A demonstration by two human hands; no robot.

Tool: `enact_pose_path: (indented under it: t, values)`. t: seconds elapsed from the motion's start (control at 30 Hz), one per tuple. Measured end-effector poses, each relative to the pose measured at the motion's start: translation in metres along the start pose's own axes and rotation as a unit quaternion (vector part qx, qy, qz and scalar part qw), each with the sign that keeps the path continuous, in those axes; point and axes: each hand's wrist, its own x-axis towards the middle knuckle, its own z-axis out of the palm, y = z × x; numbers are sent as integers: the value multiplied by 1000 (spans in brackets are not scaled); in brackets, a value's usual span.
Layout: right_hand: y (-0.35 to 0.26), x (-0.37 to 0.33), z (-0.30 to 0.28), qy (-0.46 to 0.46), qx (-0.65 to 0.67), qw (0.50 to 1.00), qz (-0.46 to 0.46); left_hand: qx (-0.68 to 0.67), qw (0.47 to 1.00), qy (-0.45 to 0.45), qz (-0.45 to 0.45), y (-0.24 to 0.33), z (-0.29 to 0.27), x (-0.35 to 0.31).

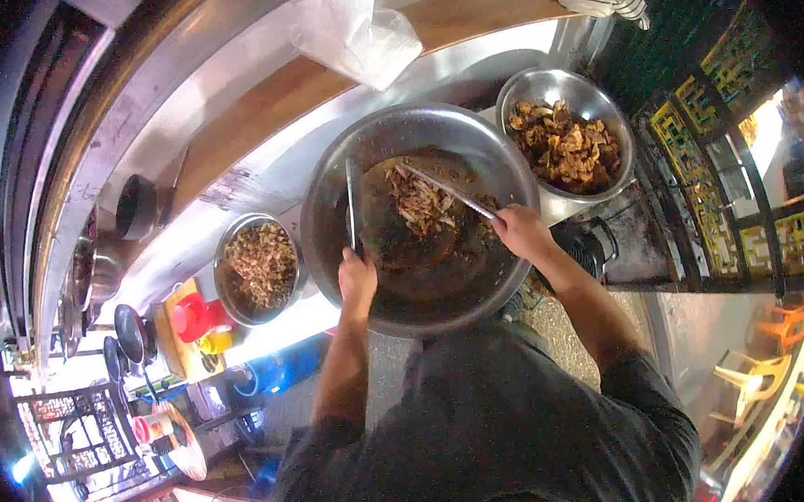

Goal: The person uses tongs and a cleaver to repeatedly chop cooked meat on a cutting board inside a large metal bowl. The chopped pieces accumulate in the bowl as the person continues the chopping motion throughout the clip.

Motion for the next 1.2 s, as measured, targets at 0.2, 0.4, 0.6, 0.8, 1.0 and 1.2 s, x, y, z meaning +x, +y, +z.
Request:
enact_pose_path:
  t: [0.2,0.4,0.6,0.8,1.0,1.2]
  values:
    - [-54,-24,-9,-39,-23,998,33,46,995,-33,78,34,-54,44]
    - [-83,-54,-12,51,-43,995,79,68,988,-119,77,-8,-10,57]
    - [-104,-89,-16,43,20,979,197,-7,990,-86,108,20,-46,28]
    - [-107,-88,-10,20,15,980,196,98,976,-157,117,-5,8,33]
    - [-94,-105,-18,28,3,985,173,-7,995,-87,48,39,-33,6]
    - [-66,-109,-3,-21,-44,989,142,84,986,-106,103,31,-20,15]
